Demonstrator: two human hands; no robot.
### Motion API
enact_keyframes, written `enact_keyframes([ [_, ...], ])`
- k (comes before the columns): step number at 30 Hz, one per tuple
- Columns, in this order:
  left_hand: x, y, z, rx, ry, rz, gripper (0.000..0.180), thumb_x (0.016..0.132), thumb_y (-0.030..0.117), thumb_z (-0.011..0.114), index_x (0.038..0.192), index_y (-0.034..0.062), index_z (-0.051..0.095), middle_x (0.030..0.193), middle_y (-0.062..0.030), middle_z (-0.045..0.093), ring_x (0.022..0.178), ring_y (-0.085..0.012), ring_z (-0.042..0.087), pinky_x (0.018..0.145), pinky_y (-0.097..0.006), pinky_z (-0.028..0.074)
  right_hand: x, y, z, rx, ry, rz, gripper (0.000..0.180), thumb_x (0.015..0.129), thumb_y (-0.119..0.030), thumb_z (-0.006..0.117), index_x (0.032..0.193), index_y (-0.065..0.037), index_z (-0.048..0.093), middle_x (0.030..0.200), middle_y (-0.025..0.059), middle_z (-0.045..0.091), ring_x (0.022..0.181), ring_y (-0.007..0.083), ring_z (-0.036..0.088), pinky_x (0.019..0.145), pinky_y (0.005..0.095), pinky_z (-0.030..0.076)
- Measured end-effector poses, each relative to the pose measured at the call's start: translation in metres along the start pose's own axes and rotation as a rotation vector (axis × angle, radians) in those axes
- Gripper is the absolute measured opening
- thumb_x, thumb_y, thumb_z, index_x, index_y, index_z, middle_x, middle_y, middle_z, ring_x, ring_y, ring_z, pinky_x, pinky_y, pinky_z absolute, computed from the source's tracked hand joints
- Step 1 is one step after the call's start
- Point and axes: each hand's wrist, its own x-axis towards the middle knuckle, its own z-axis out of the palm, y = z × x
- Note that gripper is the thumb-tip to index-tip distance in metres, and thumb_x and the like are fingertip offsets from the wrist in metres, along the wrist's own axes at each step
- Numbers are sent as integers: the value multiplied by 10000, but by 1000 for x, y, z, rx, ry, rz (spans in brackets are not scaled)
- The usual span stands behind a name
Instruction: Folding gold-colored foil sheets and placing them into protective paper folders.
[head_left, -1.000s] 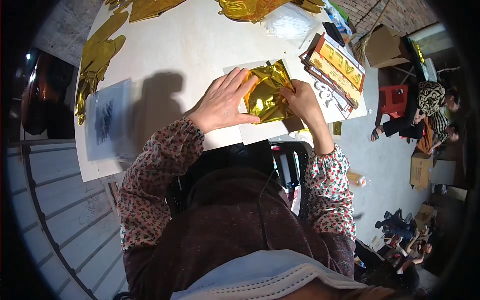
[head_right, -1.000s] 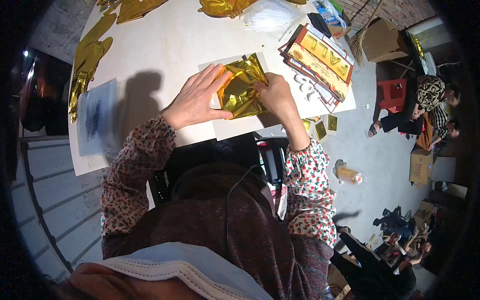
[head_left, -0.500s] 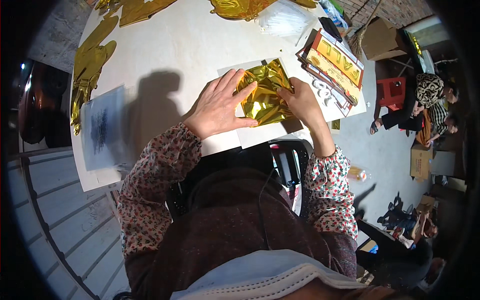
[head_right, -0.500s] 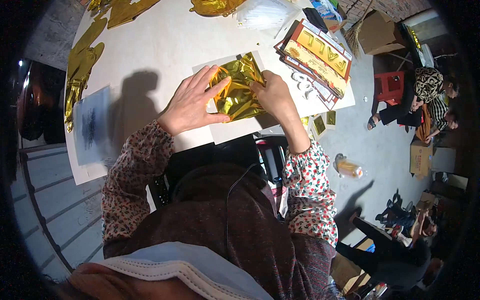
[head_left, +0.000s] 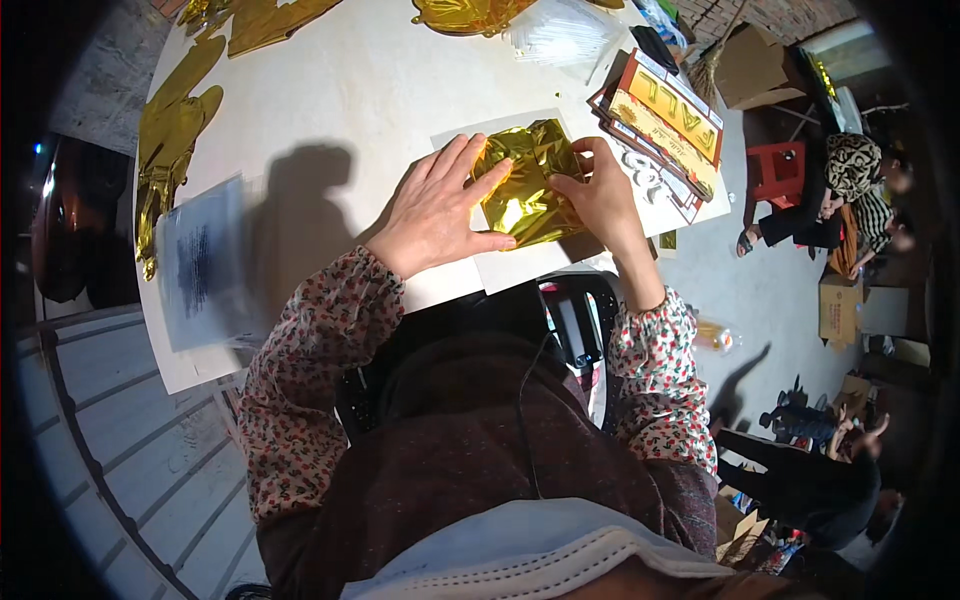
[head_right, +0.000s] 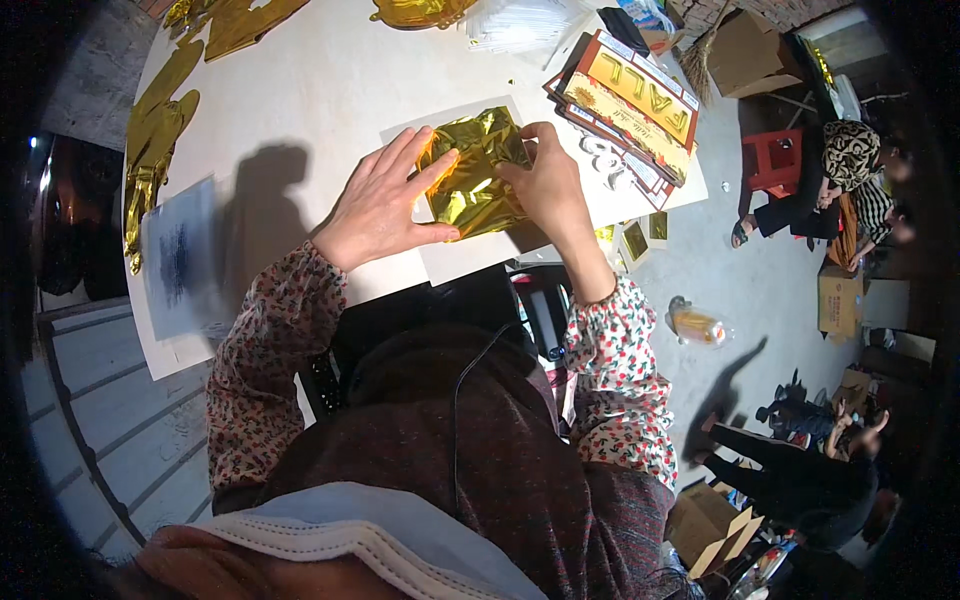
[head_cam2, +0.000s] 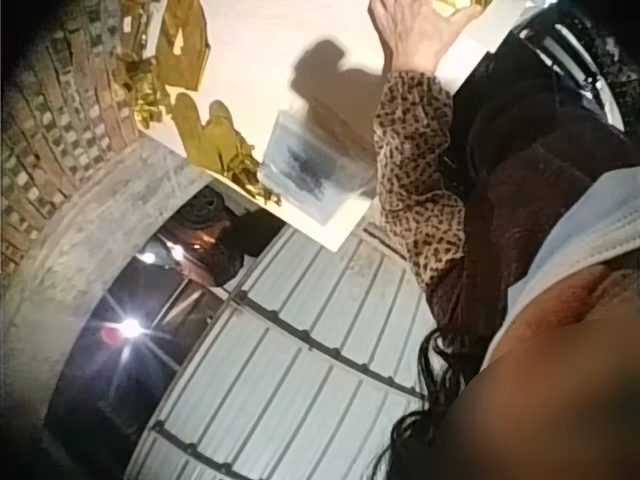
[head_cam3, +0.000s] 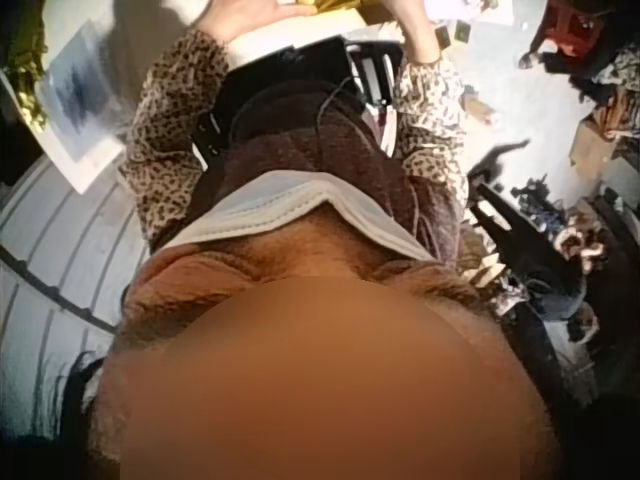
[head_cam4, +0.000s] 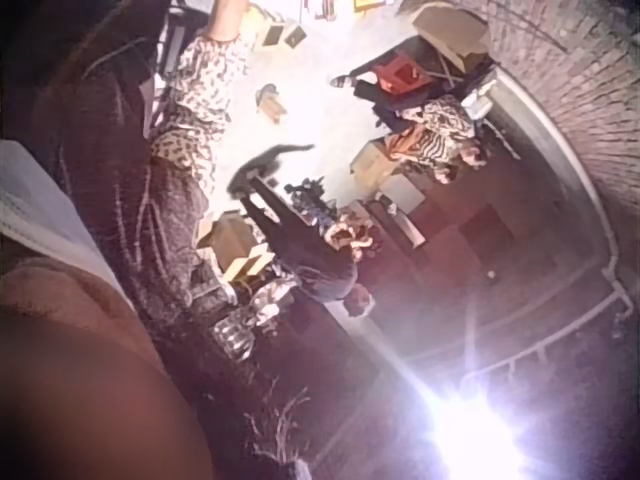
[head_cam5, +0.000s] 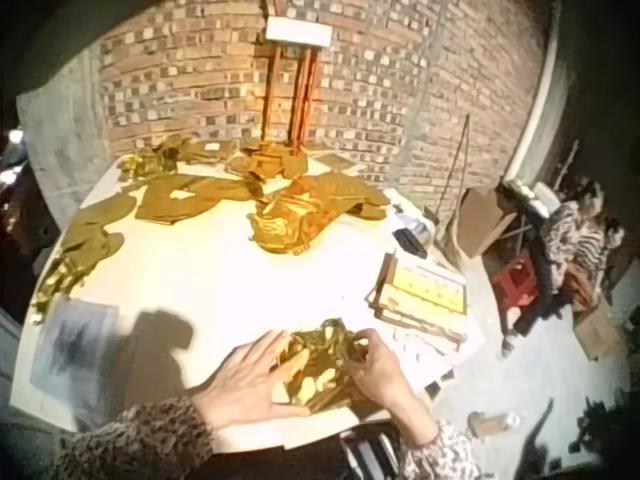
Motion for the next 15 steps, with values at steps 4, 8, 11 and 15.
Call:
enact_keyframes([
  [4, 4, 1, 1, -12, 6, -2, 867, 800, 599, 698, 1490, 154, 420, 1550, -205, 310, 1445, -345, 280, 1141, -448, 278, -13, -11, 2, -509, 118, -122, 437, 874, -218, 711, 1256, -68, 561, 1109, 177, 644, 898, 321, 663, 786, 405, 540],
  [8, 6, 1, 1, -8, -8, -7, 864, 802, 596, 698, 1492, 156, 419, 1552, -205, 304, 1447, -346, 278, 1144, -445, 275, -15, 3, 6, -711, 204, -249, 483, 861, -228, 709, 1296, -78, 560, 1197, 180, 605, 1042, 341, 614, 874, 446, 505],
  [11, 6, 1, 1, -7, -10, -9, 867, 804, 598, 696, 1495, 159, 413, 1555, -203, 301, 1448, -348, 276, 1146, -447, 272, -13, 13, 5, -689, 334, -521, 483, 881, -212, 689, 1325, -75, 557, 1268, 160, 596, 1194, 317, 566, 965, 438, 475],
  [15, 6, 2, 0, -9, -13, -3, 886, 790, 593, 714, 1501, 165, 405, 1550, -200, 313, 1445, -350, 281, 1145, -452, 273, -6, 38, 4, -675, 149, -718, 530, 943, -233, 617, 1429, -80, 469, 1511, 125, 433, 1420, 297, 378, 1134, 447, 346],
])
